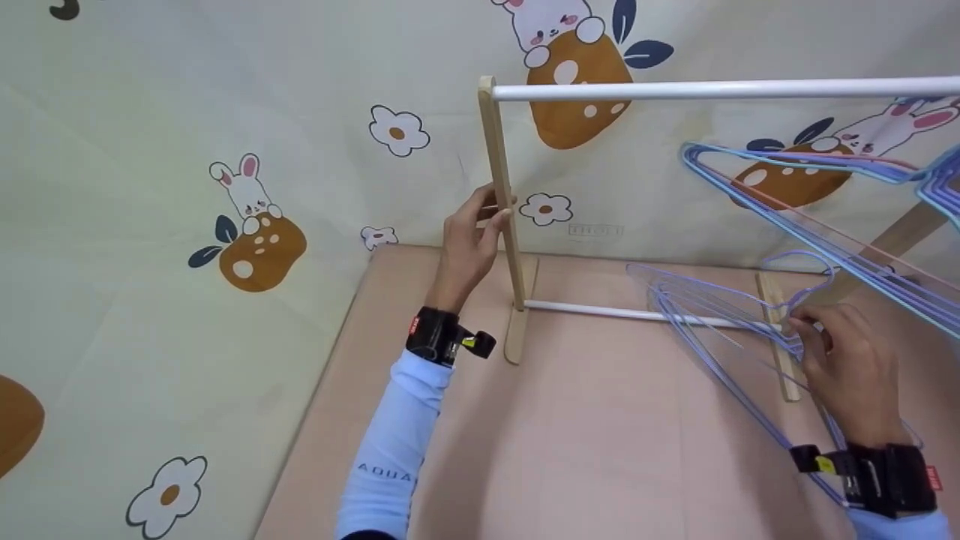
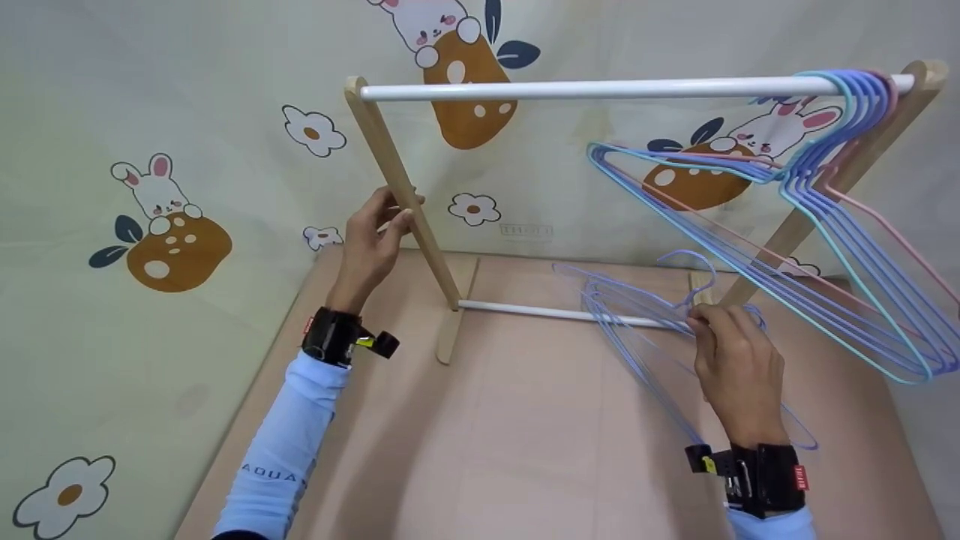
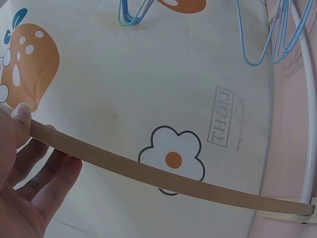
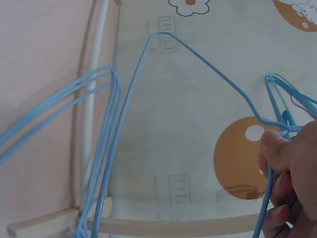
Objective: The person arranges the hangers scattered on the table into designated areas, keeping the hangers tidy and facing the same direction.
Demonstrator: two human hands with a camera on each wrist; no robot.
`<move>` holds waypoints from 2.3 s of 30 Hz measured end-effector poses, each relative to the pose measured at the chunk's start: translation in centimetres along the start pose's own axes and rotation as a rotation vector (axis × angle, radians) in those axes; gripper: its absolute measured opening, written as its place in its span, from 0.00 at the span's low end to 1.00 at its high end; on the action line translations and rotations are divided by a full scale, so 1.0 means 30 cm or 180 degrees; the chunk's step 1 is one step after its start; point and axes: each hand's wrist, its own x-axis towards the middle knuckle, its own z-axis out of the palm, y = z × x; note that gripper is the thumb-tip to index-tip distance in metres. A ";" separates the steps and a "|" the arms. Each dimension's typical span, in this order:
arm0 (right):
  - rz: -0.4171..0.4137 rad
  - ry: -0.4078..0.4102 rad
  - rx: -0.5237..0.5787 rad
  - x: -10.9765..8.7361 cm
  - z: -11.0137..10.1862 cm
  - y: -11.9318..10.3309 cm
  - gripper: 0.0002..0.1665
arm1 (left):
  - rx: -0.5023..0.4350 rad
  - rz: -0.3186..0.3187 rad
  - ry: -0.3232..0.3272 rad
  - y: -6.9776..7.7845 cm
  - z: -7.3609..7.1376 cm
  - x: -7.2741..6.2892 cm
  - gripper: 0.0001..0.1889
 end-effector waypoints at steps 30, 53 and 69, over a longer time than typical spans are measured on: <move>0.0023 0.0748 -0.0123 0.201 -0.124 -0.140 0.10 | 0.0038 -0.0042 0.0006 -0.001 0.001 -0.001 0.18; 0.0456 0.0904 -0.0155 0.310 -0.191 -0.168 0.18 | -0.0012 0.0027 0.0008 -0.007 0.000 0.000 0.18; 0.0446 0.0813 -0.0138 0.375 -0.231 -0.174 0.25 | 0.0006 -0.0015 -0.0014 -0.001 -0.001 -0.001 0.19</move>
